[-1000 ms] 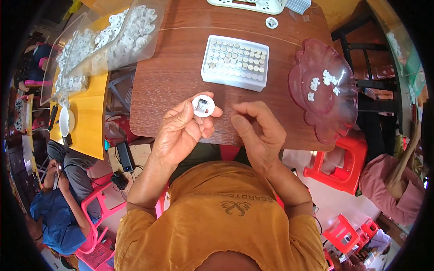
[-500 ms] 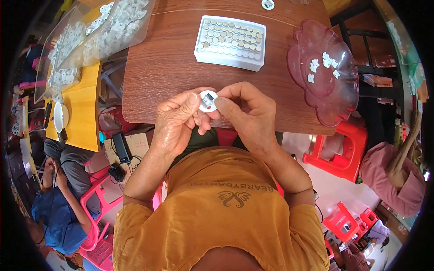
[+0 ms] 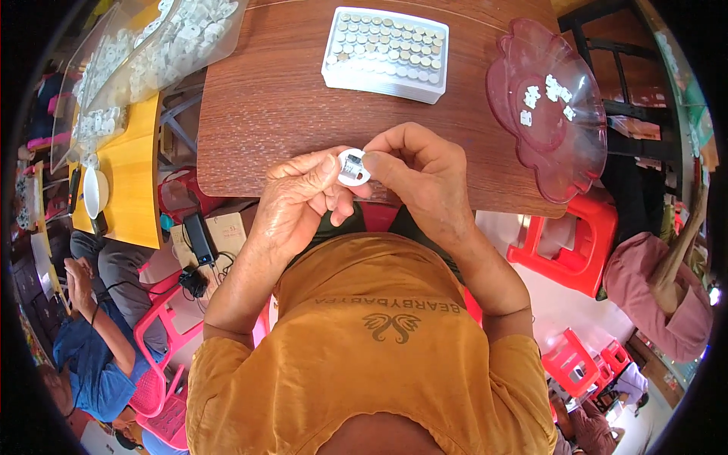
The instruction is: The person assembles small electronic light units by inserting button batteries and components into circular plastic casings by hand.
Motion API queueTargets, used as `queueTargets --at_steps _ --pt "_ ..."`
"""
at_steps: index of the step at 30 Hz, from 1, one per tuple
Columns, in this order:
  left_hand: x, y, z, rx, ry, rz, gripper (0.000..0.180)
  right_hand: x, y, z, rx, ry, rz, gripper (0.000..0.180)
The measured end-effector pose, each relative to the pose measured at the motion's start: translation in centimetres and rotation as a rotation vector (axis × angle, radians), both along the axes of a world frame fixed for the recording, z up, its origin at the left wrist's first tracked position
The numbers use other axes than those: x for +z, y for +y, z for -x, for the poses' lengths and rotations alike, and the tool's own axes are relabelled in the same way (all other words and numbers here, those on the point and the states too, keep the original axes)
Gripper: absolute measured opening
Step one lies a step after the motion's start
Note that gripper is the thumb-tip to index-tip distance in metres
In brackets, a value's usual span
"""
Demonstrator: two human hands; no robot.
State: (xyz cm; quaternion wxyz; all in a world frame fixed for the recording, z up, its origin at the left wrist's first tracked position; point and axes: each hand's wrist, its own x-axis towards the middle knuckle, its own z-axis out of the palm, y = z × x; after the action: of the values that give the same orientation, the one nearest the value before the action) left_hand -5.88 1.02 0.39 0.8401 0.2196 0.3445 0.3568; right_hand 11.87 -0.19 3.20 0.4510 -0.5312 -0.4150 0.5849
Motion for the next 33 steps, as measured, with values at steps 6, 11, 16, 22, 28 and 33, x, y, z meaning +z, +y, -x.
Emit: queueTargets --at_steps 6,11,16,22,28,33 --pt "-0.1 -0.8 -0.4 -0.036 0.015 0.031 0.038 -0.9 0.1 -0.5 0.009 -0.094 -0.088 0.009" --pt "0.0 -1.0 -0.8 -0.017 -0.087 0.156 0.037 -1.2 0.1 -0.7 0.034 -0.117 -0.086 0.011" --pt "-0.6 -0.8 -0.8 -0.033 -0.134 0.164 0.037 -1.4 0.3 -0.9 0.084 -0.129 -0.143 0.013" --pt "-0.4 -1.1 -0.9 -0.005 -0.174 0.148 0.037 -1.9 0.1 -0.3 0.029 -0.045 -0.132 0.009" --pt "0.2 -1.3 -0.7 -0.002 -0.137 0.183 0.038 -1.5 -0.2 0.3 -0.001 -0.035 -0.060 0.010" --pt "0.1 -1.6 0.0 -0.006 -0.108 0.172 0.036 -2.1 -0.3 0.8 -0.021 -0.191 -0.195 0.009"
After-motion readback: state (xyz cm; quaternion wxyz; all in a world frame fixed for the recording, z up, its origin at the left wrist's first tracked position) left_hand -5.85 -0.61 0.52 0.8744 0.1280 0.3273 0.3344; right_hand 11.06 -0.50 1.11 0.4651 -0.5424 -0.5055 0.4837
